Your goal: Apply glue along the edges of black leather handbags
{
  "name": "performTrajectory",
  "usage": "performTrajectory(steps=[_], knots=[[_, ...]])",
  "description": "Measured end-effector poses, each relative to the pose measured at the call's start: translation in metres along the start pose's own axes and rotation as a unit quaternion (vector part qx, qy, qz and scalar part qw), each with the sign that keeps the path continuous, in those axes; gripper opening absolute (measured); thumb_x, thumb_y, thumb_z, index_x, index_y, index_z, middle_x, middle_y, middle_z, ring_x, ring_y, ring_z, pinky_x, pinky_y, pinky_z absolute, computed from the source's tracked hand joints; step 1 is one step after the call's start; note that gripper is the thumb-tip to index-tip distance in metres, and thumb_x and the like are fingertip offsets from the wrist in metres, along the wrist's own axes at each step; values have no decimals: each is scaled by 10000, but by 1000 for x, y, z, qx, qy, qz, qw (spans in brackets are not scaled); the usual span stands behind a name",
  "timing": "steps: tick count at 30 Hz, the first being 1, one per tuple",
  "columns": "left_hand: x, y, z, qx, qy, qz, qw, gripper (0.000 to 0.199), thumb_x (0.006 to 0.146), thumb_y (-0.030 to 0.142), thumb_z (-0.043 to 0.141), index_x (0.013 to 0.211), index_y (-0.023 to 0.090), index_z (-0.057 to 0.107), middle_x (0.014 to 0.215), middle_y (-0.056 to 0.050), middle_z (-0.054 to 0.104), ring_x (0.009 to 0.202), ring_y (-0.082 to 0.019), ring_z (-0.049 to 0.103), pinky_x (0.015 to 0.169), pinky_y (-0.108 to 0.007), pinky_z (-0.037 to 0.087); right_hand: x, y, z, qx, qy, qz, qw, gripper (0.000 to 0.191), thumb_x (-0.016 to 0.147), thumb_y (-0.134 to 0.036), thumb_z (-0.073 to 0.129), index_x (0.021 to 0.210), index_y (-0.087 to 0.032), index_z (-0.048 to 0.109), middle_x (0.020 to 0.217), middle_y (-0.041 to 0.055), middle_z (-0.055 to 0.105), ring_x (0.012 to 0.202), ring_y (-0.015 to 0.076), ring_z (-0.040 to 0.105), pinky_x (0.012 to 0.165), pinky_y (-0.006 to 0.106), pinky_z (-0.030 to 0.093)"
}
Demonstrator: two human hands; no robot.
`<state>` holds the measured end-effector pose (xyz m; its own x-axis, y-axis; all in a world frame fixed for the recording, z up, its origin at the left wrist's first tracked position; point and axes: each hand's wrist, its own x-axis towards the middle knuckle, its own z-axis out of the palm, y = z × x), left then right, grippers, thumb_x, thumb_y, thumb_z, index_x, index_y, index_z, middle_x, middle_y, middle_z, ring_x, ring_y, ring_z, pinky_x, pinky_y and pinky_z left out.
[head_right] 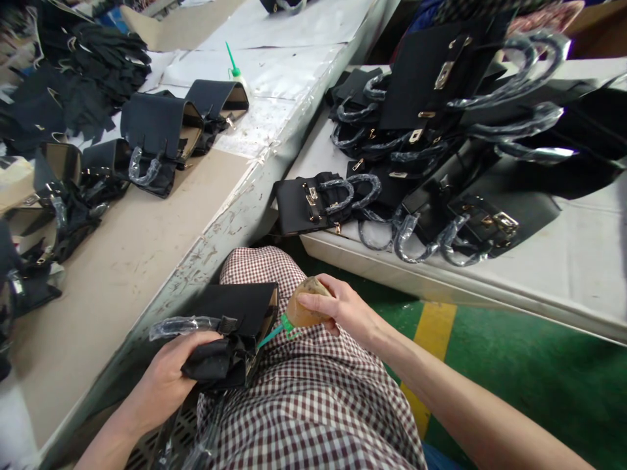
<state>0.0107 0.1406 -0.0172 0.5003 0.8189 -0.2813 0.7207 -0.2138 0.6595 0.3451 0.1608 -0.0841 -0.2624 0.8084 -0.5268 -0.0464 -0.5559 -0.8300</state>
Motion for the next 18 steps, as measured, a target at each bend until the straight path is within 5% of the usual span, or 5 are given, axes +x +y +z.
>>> performTrajectory(steps=[11, 18], knots=[[0, 1, 0, -5, 12, 9, 1000, 558, 773, -81, 496, 1144, 322, 603, 1075, 67, 712, 1004, -126, 651, 905, -230, 443, -29, -10, 17, 47, -43, 15, 998, 365, 858, -511, 711, 986, -184, 610, 695, -40, 528, 503, 83, 431, 397, 195, 324], [3, 5, -4, -24, -1, 0, 1000, 509, 779, -75, 481, 1119, 275, 626, 1041, 22, 715, 980, -155, 656, 887, -266, 457, -21, -8, 5, 10, -17, 6, 1000, 355, 856, -521, 701, 974, -197, 614, 688, -41, 522, 511, 93, 412, 402, 214, 306]])
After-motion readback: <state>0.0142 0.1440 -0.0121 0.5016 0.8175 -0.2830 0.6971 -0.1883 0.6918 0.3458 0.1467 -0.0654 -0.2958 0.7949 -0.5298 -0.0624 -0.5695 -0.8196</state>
